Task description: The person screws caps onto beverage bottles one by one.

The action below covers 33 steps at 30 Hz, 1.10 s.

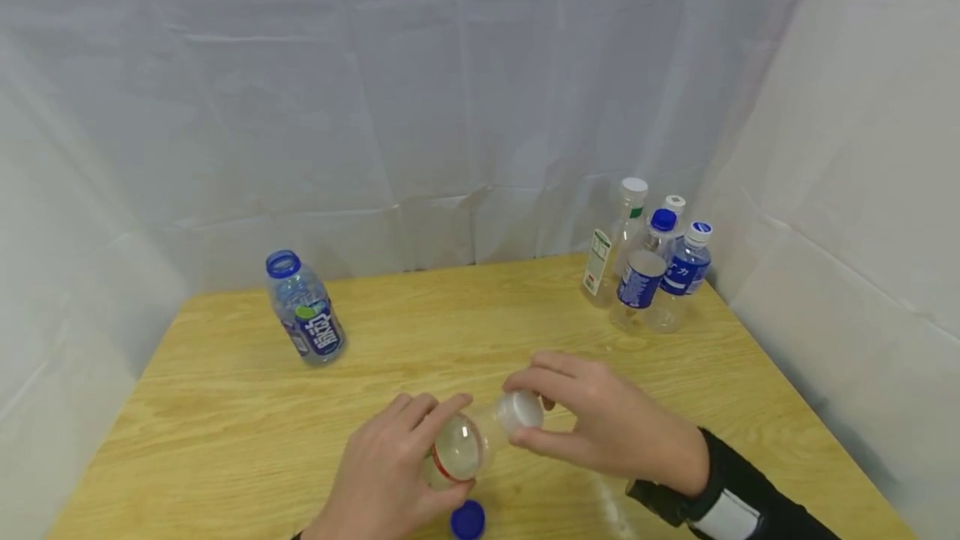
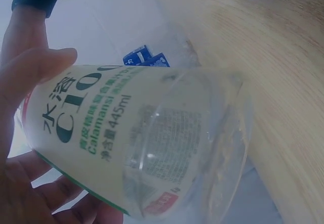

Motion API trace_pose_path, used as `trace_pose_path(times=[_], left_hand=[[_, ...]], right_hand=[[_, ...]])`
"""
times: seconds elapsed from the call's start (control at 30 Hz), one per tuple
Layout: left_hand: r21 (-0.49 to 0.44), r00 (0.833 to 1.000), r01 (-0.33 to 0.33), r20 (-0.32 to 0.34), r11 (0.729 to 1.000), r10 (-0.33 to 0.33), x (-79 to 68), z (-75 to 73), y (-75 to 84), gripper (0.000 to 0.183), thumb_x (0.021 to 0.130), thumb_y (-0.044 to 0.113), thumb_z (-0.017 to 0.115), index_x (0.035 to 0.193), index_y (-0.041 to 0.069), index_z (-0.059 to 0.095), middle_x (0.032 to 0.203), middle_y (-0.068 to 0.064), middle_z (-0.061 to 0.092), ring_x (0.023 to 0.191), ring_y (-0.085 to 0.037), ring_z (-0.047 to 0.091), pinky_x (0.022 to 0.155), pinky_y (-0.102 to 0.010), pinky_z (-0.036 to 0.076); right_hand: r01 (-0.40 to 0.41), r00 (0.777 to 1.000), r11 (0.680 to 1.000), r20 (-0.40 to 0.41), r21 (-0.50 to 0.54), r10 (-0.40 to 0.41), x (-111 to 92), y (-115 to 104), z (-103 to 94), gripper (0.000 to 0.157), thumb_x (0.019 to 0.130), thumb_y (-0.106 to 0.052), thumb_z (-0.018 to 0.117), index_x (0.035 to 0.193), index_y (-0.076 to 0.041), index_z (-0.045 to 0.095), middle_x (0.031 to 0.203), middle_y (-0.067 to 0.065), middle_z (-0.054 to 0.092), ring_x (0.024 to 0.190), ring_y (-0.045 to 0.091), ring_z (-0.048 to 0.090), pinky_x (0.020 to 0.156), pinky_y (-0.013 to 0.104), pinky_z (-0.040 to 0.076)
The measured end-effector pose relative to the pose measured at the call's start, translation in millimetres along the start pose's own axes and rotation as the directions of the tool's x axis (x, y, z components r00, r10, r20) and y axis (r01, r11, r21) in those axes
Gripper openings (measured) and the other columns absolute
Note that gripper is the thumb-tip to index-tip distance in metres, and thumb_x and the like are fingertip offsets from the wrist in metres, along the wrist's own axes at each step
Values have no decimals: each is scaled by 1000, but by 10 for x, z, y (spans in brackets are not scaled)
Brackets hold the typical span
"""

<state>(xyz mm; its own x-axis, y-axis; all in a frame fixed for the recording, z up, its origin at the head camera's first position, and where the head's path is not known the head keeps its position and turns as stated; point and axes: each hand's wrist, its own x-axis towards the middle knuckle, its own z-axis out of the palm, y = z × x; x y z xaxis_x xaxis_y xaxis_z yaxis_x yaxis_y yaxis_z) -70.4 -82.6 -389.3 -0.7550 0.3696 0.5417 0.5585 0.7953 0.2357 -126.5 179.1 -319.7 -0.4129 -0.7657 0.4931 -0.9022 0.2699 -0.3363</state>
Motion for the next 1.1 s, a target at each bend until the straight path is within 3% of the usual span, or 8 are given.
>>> trace_pose_path(times=[0.23, 0.43, 0.63, 0.77, 0.87, 0.93, 1.03, 1.1], left_hand=[[7, 1000, 5, 2, 1000, -5, 16, 2, 31, 84, 57, 52, 92, 132, 27, 64, 95, 11, 60, 83, -4, 53, 64, -21, 52], [9, 1000, 2, -5, 1000, -2, 21, 12, 52, 84, 57, 53, 92, 132, 26, 64, 94, 11, 59, 82, -4, 53, 64, -20, 52], [54, 999, -11, -49, 999, 13, 31, 35, 64, 82, 56, 53, 92, 128, 24, 66, 91, 9, 60, 80, -5, 53, 63, -20, 52], [77, 998, -13, -62, 997, 18, 31, 47, 57, 81, 56, 52, 92, 128, 23, 67, 90, 9, 60, 78, -5, 53, 63, -20, 51], [66, 999, 9, -35, 998, -7, 27, 40, 44, 82, 58, 52, 92, 130, 25, 65, 92, 10, 60, 80, -4, 53, 65, -20, 52], [50, 999, 31, -14, 998, -30, 25, 29, 35, 83, 58, 51, 93, 132, 26, 64, 94, 10, 60, 82, -4, 53, 66, -21, 53], [29, 999, 54, 6, 998, -54, 24, 10, 19, 85, 58, 50, 94, 133, 27, 63, 97, 11, 61, 85, -4, 54, 68, -23, 54], [25, 999, 53, 10, 998, -53, 25, 0, 7, 85, 58, 50, 94, 133, 27, 63, 97, 11, 61, 85, -4, 54, 69, -23, 55]], right_hand=[[-61, 996, 991, -74, -122, 52, -4, 11, 91, 28, 96, -41, 69, 103, -14, 65, 91, -7, 68, 75, -2, 58, 64, 9, 49], [-133, 986, 972, -125, -195, 109, 6, -12, 145, 30, 99, -43, 64, 91, -15, 64, 77, -9, 63, 61, -2, 52, 55, 6, 43], [-204, 969, 944, -187, -258, 158, 24, -27, 192, 31, 98, -38, 64, 74, -20, 54, 62, -15, 46, 52, -7, 37, 45, 5, 31], [-248, 963, 933, -173, -262, 207, 25, -27, 203, 39, 100, -37, 60, 67, -24, 46, 58, -17, 32, 48, -6, 27, 43, 10, 21], [-265, 963, 936, -106, -232, 247, 11, -28, 162, 31, 102, -41, 59, 77, -24, 58, 64, -19, 44, 53, -7, 40, 48, 11, 33], [-240, 971, 945, -47, -223, 235, -12, -21, 103, 25, 100, -45, 60, 97, -22, 69, 80, -16, 62, 69, -4, 57, 59, 16, 48], [-161, 984, 964, 38, -212, 172, -62, -3, 5, 48, 96, -51, 64, 135, -23, 61, 122, -11, 67, 107, 5, 64, 85, 31, 57], [-84, 992, 975, 78, -207, 102, -83, 11, -46, 60, 93, -51, 68, 145, -25, 54, 136, -7, 61, 120, 12, 60, 93, 38, 56]])
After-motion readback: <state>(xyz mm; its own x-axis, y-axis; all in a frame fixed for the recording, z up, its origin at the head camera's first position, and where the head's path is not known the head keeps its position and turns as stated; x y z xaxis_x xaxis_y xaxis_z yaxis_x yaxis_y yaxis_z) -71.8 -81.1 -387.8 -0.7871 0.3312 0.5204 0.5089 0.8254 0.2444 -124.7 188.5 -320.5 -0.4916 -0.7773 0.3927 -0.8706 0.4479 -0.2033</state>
